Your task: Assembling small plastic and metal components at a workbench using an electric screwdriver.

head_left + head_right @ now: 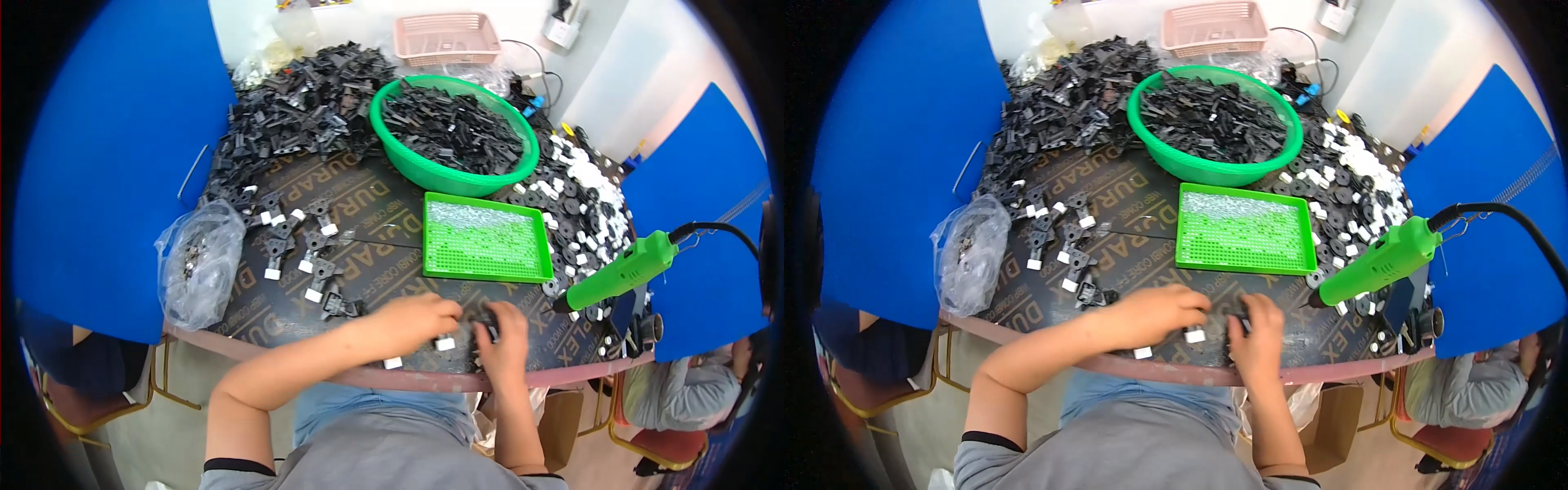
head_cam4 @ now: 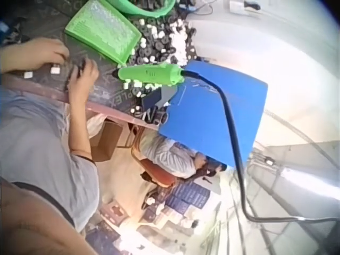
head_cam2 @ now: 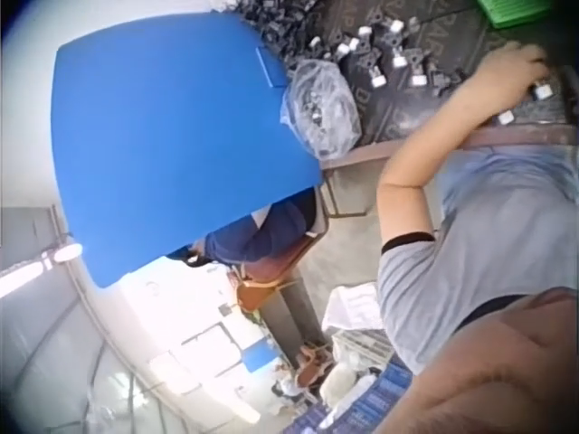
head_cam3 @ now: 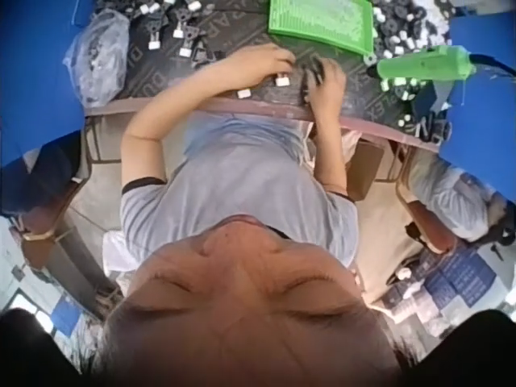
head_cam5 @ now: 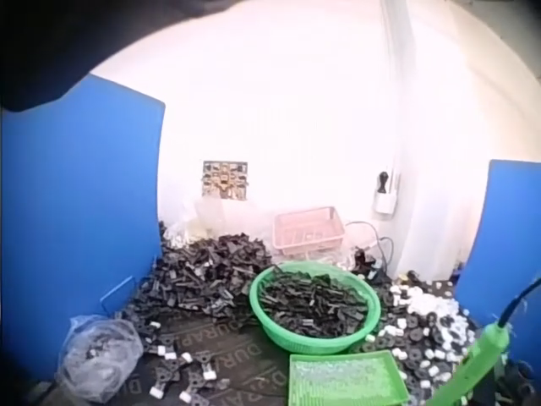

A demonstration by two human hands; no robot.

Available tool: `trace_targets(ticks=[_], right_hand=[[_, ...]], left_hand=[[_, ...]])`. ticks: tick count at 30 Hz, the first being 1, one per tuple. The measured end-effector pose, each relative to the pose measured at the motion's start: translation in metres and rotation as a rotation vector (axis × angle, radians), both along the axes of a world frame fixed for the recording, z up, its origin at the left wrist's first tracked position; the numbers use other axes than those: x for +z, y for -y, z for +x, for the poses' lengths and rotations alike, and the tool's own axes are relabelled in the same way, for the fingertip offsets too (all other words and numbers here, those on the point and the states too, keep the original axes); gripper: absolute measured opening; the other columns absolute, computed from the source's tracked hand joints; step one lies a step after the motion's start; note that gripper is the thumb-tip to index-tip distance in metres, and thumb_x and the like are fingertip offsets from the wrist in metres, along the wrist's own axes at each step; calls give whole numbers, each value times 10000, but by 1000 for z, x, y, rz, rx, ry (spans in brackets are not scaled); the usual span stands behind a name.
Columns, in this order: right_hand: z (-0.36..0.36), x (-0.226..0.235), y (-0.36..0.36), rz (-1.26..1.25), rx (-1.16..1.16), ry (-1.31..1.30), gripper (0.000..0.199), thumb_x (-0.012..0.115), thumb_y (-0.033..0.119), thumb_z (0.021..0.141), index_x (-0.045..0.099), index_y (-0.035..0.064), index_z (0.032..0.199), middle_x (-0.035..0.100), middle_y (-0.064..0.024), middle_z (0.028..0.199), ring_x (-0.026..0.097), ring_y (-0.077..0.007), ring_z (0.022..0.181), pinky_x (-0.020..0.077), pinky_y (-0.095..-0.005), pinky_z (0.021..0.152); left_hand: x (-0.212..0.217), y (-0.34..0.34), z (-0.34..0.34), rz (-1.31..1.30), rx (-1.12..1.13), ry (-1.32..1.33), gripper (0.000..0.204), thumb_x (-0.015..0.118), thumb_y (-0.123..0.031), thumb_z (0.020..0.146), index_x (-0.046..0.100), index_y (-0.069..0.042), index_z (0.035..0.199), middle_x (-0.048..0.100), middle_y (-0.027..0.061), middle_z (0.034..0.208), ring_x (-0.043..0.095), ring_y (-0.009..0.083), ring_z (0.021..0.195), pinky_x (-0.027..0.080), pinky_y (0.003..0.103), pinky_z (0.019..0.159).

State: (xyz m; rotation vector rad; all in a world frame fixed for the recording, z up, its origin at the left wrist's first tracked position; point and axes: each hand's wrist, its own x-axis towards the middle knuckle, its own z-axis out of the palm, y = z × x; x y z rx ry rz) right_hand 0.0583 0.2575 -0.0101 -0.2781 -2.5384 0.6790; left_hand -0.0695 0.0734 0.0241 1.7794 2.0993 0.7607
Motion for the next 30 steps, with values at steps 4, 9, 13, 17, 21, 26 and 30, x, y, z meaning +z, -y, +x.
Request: trace_targets(ticks=[4,9,13,17,21,26,30], right_hand=[[9,-5,-6,-52,-163,-141,277,661,37,866,574,-1,1126,628,-132,1106,618,-222,900,503,-311,765],[17,-14,-12,-515,-211,-100,247,516,81,986,503,12,1223,655,-55,1059,498,-67,732,425,-217,643],[14,-28,-27,-143,-232,-77,318,558,115,963,498,16,1259,580,-82,1105,502,-144,879,422,-277,748],[9,-17,-19,-283,-283,-47,387,567,61,931,468,-21,1296,506,-171,1222,501,-288,1094,394,-378,939],[15,-16,-16,-27,-234,-169,382,585,47,912,483,-17,1274,491,-190,1255,465,-324,1185,345,-416,1026],[18,-3,-4,-41,-268,-241,205,586,26,897,573,4,1100,485,-191,1259,445,-343,1188,341,-439,1013],[19,-2,-1,25,-172,-240,176,592,7,878,590,12,1054,501,-175,1234,455,-331,1163,351,-439,998]], left_hand=[[-20,-7,18,125,47,-195,357,602,-17,762,628,-92,1111,501,72,1369,459,344,1274,386,458,1078],[39,43,-13,216,500,-340,409,553,46,760,618,-74,1146,468,159,1391,411,402,1307,339,509,1078],[3,127,-91,69,1085,-356,434,551,-143,946,448,-46,1356,335,257,1471,291,455,1374,273,488,1131],[-26,158,-136,-235,1341,-318,645,488,-466,969,365,-59,1454,264,279,1510,199,499,1396,215,516,1144],[-19,148,-106,-105,1119,-350,567,514,-484,948,542,-50,1312,475,217,1376,384,442,1297,324,512,1068],[15,132,-82,129,1035,-168,359,564,-310,952,621,-56,1199,566,186,1223,525,375,1121,439,423,941],[-13,150,-140,-137,1401,-567,528,519,-337,962,470,14,1355,321,328,1459,313,484,1346,282,536,1095]])
